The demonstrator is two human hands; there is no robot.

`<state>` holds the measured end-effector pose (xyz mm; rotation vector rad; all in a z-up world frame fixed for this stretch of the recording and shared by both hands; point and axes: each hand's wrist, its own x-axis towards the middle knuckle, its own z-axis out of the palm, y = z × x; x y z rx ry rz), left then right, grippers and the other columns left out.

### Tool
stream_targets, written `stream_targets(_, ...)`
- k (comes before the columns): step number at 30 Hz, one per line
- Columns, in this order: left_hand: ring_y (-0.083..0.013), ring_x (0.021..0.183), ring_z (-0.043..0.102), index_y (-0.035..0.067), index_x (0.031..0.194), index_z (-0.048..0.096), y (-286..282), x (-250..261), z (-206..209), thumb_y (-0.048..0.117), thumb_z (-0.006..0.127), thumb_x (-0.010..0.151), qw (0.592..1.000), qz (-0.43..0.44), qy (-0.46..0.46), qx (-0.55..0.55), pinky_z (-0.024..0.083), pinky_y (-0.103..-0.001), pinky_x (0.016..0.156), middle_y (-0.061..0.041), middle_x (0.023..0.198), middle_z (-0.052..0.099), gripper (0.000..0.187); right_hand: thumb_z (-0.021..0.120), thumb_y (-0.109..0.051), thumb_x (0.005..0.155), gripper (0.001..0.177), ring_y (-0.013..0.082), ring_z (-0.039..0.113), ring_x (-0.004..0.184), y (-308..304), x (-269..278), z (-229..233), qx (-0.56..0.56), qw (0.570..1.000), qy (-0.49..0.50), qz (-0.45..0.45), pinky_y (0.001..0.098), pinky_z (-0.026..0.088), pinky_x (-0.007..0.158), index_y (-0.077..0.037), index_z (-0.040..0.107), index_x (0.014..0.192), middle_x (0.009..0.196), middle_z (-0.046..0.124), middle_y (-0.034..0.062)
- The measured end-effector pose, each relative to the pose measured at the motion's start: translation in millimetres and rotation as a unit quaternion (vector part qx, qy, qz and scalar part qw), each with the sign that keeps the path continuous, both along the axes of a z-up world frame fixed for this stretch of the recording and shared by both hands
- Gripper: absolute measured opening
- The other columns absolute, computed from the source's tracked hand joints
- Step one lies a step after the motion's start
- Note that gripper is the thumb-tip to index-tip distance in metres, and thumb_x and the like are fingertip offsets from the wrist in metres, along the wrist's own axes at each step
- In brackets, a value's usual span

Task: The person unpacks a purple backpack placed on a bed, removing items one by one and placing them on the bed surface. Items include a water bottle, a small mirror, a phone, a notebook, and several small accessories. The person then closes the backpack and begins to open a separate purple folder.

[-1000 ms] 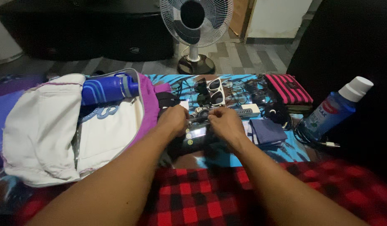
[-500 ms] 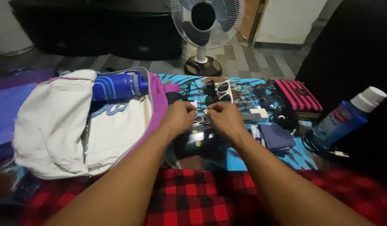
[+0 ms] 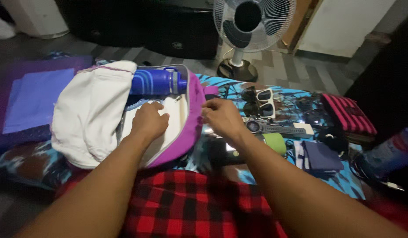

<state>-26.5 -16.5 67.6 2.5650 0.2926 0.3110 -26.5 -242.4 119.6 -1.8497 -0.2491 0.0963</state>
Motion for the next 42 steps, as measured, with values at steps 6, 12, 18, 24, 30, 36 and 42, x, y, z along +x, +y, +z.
stream_targets(6,-0.0384,0.116,0.065,0.011,0.131,0.068,22,14,-19,0.022,0.073,0.082,0.999,-0.032,-0.020,0.001,0.050,-0.048,0.101,-0.018,0.126,0.069,0.051,0.066,-0.021,0.089,0.042,0.0207,0.074,0.096,40,7,-12,-0.129,0.990,-0.058,0.016,0.0317,0.056,0.085,-0.002,0.069,0.127,0.113,0.076,0.0128)
stream_targets(12,-0.0430,0.122,0.056,0.013,0.137,0.061,28,29,-24,0.014,0.067,0.085,0.998,-0.034,0.018,0.047,0.046,-0.053,0.099,-0.018,0.133,0.062,0.053,0.062,-0.031,0.096,0.049,0.0205,0.072,0.098,66,24,-35,-0.033,0.994,0.089,0.047,0.0307,0.057,0.085,0.001,0.063,0.134,0.119,0.074,0.0144)
stream_targets(18,-0.0393,0.122,0.059,0.017,0.131,0.066,30,32,-17,0.007,0.065,0.084,0.998,0.009,0.052,0.044,0.048,-0.050,0.101,-0.019,0.129,0.061,0.048,0.063,-0.030,0.096,0.045,0.0211,0.068,0.085,78,35,-52,0.027,0.988,0.147,0.049,0.0316,0.058,0.075,0.004,0.065,0.125,0.105,0.072,0.0137)
stream_targets(24,-0.0384,0.117,0.062,0.015,0.122,0.070,35,20,-27,-0.004,0.062,0.082,0.999,0.039,-0.006,-0.009,0.049,-0.049,0.100,-0.018,0.125,0.063,0.044,0.064,-0.027,0.096,0.038,0.0151,0.061,0.073,79,39,-59,0.011,0.986,0.156,0.048,0.0298,0.052,0.065,0.005,0.068,0.117,0.084,0.065,0.0060)
stream_targets(30,-0.0377,0.112,0.065,0.012,0.109,0.071,35,14,-18,0.000,0.061,0.087,0.995,0.071,-0.035,-0.055,0.050,-0.049,0.097,-0.016,0.116,0.068,0.027,0.063,-0.022,0.097,0.025,0.0117,0.053,0.061,83,39,-62,0.053,0.981,0.179,0.058,0.0279,0.045,0.057,0.002,0.067,0.103,0.073,0.059,0.0015)
stream_targets(36,-0.0380,0.109,0.064,0.012,0.105,0.071,24,-12,-1,0.000,0.062,0.083,0.991,0.087,-0.048,-0.085,0.050,-0.049,0.093,-0.015,0.115,0.068,0.027,0.057,-0.019,0.102,0.026,0.0103,0.041,0.053,89,38,-64,0.124,0.961,0.229,0.094,0.0280,0.037,0.050,-0.006,0.054,0.081,0.063,0.046,-0.0026)
stream_targets(42,-0.0384,0.110,0.066,0.011,0.108,0.070,12,-25,3,0.001,0.060,0.087,0.991,0.059,-0.072,-0.099,0.050,-0.048,0.095,-0.017,0.114,0.071,0.026,0.059,-0.023,0.103,0.025,0.0136,0.047,0.054,94,46,-73,0.182,0.940,0.285,0.055,0.0303,0.037,0.051,-0.006,0.056,0.085,0.065,0.052,0.0011)
